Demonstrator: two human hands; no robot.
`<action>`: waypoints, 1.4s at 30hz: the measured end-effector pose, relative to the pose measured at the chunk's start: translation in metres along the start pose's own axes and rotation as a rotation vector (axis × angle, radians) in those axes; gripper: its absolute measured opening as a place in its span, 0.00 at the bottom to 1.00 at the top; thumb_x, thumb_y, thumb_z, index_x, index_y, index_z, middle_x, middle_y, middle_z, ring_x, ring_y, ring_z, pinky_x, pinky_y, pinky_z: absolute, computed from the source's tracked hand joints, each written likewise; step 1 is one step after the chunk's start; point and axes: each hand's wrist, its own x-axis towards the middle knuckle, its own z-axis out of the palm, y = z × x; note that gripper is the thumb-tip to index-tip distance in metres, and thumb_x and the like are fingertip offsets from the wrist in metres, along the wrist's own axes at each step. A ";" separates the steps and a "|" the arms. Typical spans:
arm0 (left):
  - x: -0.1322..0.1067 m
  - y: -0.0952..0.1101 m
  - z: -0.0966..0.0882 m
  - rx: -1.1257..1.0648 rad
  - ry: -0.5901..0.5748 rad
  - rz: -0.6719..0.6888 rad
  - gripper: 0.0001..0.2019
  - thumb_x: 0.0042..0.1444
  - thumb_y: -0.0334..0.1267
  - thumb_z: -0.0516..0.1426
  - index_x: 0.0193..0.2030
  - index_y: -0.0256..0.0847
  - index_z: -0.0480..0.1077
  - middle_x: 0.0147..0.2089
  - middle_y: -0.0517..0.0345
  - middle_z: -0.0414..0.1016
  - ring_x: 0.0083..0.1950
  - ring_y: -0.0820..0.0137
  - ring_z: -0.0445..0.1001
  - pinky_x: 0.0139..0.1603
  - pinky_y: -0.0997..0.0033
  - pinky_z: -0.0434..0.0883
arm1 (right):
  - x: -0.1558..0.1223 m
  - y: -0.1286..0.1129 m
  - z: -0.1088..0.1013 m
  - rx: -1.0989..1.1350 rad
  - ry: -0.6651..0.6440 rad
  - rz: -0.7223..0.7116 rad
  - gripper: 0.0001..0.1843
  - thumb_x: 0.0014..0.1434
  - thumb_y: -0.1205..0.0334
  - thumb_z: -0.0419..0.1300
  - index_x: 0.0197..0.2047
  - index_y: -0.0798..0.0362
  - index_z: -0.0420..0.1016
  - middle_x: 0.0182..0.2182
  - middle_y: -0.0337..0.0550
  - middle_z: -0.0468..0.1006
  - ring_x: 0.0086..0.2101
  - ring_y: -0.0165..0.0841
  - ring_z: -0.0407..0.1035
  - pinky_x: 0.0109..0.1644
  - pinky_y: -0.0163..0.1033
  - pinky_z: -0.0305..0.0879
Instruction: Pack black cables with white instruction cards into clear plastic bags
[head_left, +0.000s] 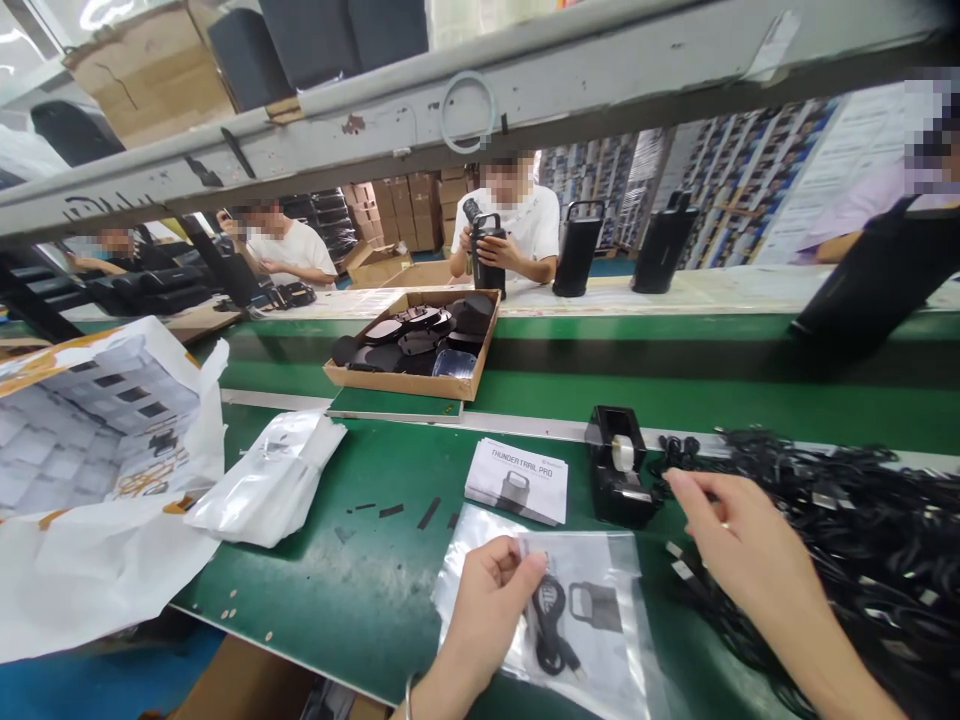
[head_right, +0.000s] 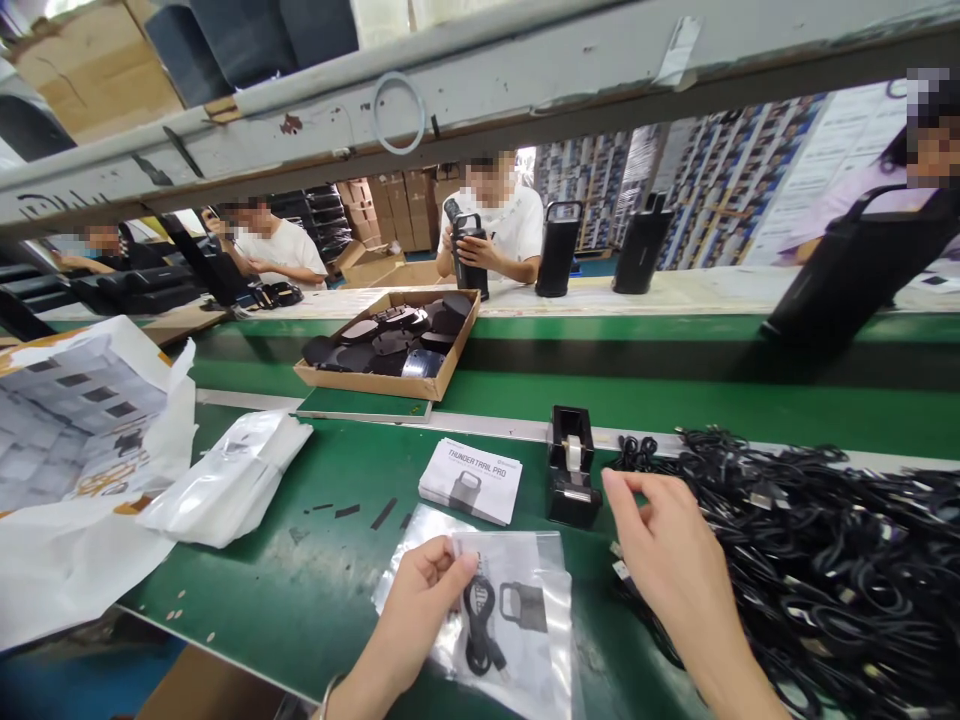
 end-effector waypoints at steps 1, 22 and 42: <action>0.000 0.001 0.000 0.000 0.005 0.012 0.22 0.45 0.55 0.63 0.22 0.37 0.63 0.21 0.66 0.59 0.23 0.79 0.55 0.24 0.79 0.53 | 0.008 -0.003 0.001 -0.006 -0.028 0.003 0.21 0.51 0.41 0.53 0.26 0.50 0.73 0.26 0.43 0.74 0.24 0.38 0.68 0.31 0.42 0.59; -0.002 0.011 0.009 -0.049 0.057 0.079 0.21 0.45 0.57 0.62 0.24 0.39 0.64 0.20 0.66 0.61 0.23 0.76 0.60 0.25 0.78 0.58 | -0.018 0.024 0.029 0.035 -0.133 -0.015 0.17 0.40 0.44 0.59 0.16 0.48 0.71 0.24 0.42 0.71 0.25 0.38 0.65 0.32 0.43 0.59; -0.023 0.012 0.016 -0.051 0.091 0.100 0.18 0.52 0.53 0.59 0.27 0.39 0.62 0.22 0.66 0.60 0.24 0.77 0.60 0.25 0.78 0.59 | -0.075 -0.014 0.035 -0.193 -0.444 -0.083 0.26 0.54 0.39 0.49 0.16 0.49 0.52 0.13 0.35 0.65 0.20 0.31 0.60 0.25 0.35 0.52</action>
